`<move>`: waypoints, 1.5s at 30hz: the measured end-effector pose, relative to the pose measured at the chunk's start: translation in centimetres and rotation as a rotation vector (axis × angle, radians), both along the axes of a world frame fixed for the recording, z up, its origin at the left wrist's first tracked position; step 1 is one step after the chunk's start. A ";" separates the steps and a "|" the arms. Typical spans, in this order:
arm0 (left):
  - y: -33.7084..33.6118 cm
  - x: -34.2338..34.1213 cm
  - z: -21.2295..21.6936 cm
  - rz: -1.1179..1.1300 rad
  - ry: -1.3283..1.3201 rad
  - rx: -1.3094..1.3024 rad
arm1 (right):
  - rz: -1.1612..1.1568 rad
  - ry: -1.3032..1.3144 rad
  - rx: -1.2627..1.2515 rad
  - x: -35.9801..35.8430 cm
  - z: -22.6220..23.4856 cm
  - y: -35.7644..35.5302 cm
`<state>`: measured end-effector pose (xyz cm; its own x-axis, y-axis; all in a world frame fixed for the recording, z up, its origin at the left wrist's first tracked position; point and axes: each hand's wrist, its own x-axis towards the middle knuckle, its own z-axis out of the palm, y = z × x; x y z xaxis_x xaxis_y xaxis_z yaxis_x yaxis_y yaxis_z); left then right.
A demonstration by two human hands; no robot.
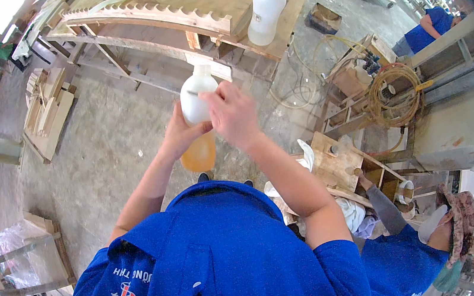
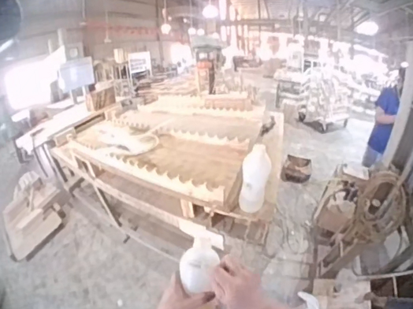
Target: The person picks up a purple cloth and wipes the exterior of a white plastic bottle. They then use a small metal tool to scrape the inside of the bottle's neck and mouth. The person repeats this scraping process on a second white bottle before placing both on a wooden workbench.
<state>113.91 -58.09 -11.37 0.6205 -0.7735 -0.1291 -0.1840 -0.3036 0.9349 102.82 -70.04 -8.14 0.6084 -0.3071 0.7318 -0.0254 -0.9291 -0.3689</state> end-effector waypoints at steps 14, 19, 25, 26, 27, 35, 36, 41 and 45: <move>0.2 0.7 -1.1 -0.051 0.141 -0.122 | 0.103 0.040 0.244 -0.2 -1.5 1.5; 1.0 1.1 -0.3 -0.227 0.467 -0.348 | 0.173 -0.224 0.756 1.1 -1.4 0.5; 2.5 0.6 0.8 -0.213 0.822 -0.376 | 0.176 -0.241 0.653 1.6 -0.5 0.6; 2.6 0.7 0.5 -0.210 0.792 -0.401 | 0.169 -0.232 0.531 1.8 0.5 0.6; 2.6 0.5 0.2 -0.213 0.766 -0.421 | 0.154 -0.224 0.409 1.9 1.4 0.6; 2.2 0.4 0.7 -0.078 0.559 -0.400 | 0.206 0.035 0.141 0.4 1.1 1.5; 2.2 0.5 0.8 -0.088 0.526 -0.393 | 0.233 0.043 0.143 0.3 0.9 1.9; 2.1 0.8 1.5 -0.107 0.523 -0.394 | 0.152 -0.051 0.162 1.3 2.2 0.1; 2.2 1.0 1.6 -0.114 0.489 -0.398 | 0.247 -0.027 0.096 0.7 1.7 1.3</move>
